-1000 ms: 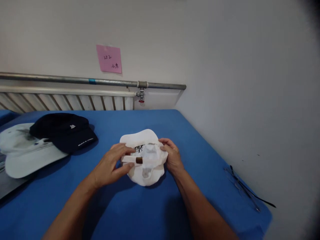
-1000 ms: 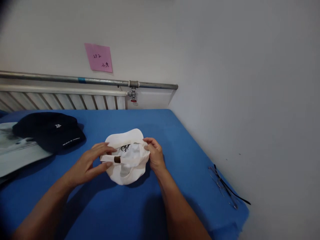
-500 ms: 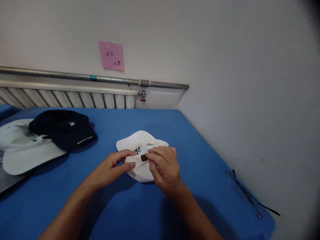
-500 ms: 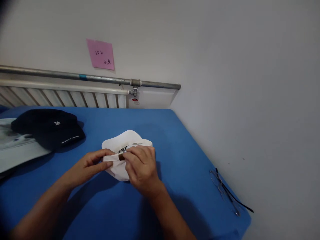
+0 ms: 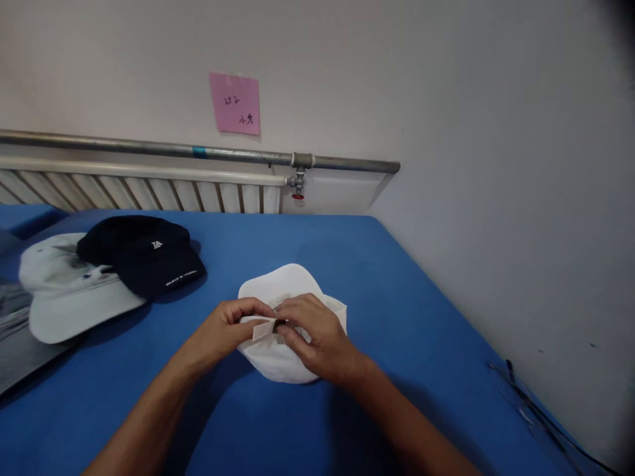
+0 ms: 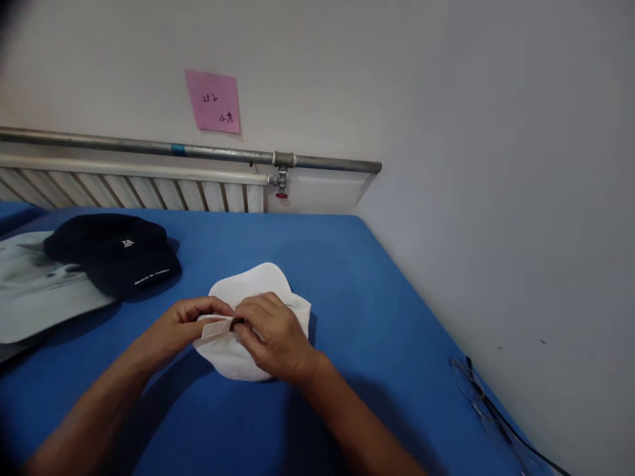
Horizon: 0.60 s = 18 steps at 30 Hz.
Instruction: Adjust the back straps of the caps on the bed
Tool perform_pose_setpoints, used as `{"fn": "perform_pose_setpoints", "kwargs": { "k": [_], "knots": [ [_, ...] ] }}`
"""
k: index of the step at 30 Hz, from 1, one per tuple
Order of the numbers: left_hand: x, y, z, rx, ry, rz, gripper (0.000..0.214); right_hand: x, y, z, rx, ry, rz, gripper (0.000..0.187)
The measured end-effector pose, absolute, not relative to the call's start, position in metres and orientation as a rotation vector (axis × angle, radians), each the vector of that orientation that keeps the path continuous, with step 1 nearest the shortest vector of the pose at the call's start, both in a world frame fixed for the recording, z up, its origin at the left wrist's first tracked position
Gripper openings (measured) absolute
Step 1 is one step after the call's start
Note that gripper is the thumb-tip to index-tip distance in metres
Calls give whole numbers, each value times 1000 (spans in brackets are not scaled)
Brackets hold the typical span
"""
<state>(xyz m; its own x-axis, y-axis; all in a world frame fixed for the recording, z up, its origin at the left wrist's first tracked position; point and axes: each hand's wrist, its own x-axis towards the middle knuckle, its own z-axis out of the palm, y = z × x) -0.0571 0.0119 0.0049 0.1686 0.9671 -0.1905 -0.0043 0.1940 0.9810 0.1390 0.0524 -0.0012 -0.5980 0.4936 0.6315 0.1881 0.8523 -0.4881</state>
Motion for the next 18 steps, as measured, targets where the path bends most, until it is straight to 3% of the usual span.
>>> {"fn": "perform_pose_setpoints", "kwargs": {
  "k": [8,14,18],
  "knots": [
    [-60,12,9,1327,1273,671,24,142,38,-14,-708,-2151,614,11],
    [-53,10,13,1264,1227,742,31,130,28,-11,-1023,-2053,983,11],
    [-43,7,13,1582,1351,771,27,130,29,-12,-1072,-2036,929,10]
  ]
}}
